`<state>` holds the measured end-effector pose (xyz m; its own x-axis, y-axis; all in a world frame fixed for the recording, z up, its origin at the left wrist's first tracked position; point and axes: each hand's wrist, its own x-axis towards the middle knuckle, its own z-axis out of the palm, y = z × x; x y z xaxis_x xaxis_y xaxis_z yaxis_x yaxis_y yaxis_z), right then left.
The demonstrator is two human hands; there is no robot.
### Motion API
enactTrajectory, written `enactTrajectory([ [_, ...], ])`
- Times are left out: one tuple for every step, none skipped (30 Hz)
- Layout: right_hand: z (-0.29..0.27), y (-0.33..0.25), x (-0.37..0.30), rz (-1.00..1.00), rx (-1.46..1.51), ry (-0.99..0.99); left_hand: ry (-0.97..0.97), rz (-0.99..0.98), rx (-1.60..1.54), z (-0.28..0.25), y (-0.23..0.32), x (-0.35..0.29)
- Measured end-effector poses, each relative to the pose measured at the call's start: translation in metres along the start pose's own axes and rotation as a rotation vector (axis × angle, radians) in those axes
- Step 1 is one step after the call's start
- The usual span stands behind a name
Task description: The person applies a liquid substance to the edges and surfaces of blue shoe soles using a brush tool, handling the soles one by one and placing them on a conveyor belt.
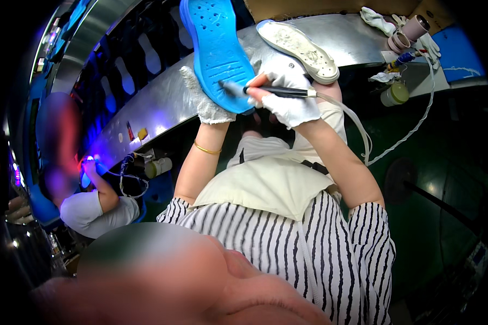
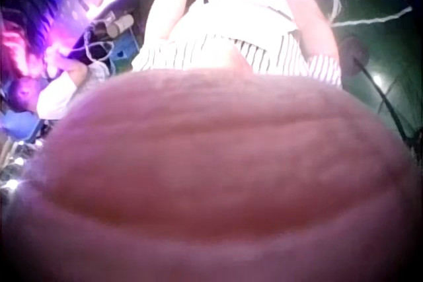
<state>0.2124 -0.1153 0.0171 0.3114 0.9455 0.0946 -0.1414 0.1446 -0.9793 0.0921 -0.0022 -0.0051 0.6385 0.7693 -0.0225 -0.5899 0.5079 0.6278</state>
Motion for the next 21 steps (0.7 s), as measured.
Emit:
enactTrajectory([
  [-0.004,0.008,0.003,-0.14,-0.134,0.001,0.016,0.069,0.066,0.001,0.002,-0.001],
  [-0.001,0.012,0.0,-0.142,-0.138,0.008,0.018,0.128,0.124,0.007,0.002,0.0],
  [0.005,0.014,-0.004,-0.22,-0.191,0.021,-0.058,0.145,0.108,0.014,0.002,0.001],
  [0.011,0.014,-0.008,-0.296,-0.245,0.035,-0.089,0.142,0.109,0.018,0.003,0.003],
  [0.017,0.011,-0.01,-0.315,-0.216,0.017,-0.103,0.147,0.102,0.02,0.005,0.004],
  [0.016,0.006,-0.011,-0.249,-0.216,-0.068,-0.109,0.144,0.097,0.023,0.007,0.003],
  [0.013,0.008,-0.01,-0.132,-0.029,-0.103,-0.112,0.141,0.085,0.025,0.008,0.004],
  [0.01,0.011,-0.007,-0.013,0.163,-0.143,-0.109,0.142,0.078,0.026,0.011,0.003],
  [0.003,0.001,-0.003,0.218,0.086,-0.124,-0.108,0.141,0.071,0.029,0.012,0.002],
  [0.0,0.007,0.0,0.122,0.106,-0.081,-0.106,0.144,0.063,0.033,0.013,0.001],
  [-0.004,0.009,0.0,0.022,0.02,-0.068,-0.122,0.132,0.045,0.039,0.013,0.002],
  [-0.006,0.01,0.0,-0.078,-0.066,-0.057,-0.145,0.113,0.005,0.038,0.013,0.004],
  [-0.005,0.009,-0.004,-0.05,-0.021,-0.115,-0.18,0.09,-0.049,0.032,0.012,0.007],
  [-0.003,0.007,-0.007,-0.023,0.025,-0.18,-0.27,0.054,-0.143,0.016,0.014,0.013],
  [-0.004,0.006,-0.006,-0.105,-0.099,-0.227,-0.357,0.007,-0.234,0.004,0.016,0.019],
  [-0.003,0.0,-0.006,-0.047,-0.05,-0.252,-0.427,-0.024,-0.298,-0.006,0.014,0.023],
  [-0.005,0.0,-0.003,-0.018,-0.023,-0.263,-0.495,-0.062,-0.36,-0.007,0.014,0.026],
  [-0.005,-0.003,0.001,0.01,0.004,-0.275,-0.562,-0.103,-0.417,-0.009,0.015,0.028],
  [-0.009,-0.012,0.0,0.111,-0.091,-0.2,-0.559,-0.096,-0.403,-0.009,0.013,0.027],
  [-0.01,-0.003,0.005,-0.079,-0.057,-0.157,-0.558,-0.093,-0.395,-0.004,0.015,0.026],
  [-0.014,-0.001,0.006,-0.162,-0.155,-0.161,-0.557,-0.091,-0.386,0.002,0.017,0.025],
])
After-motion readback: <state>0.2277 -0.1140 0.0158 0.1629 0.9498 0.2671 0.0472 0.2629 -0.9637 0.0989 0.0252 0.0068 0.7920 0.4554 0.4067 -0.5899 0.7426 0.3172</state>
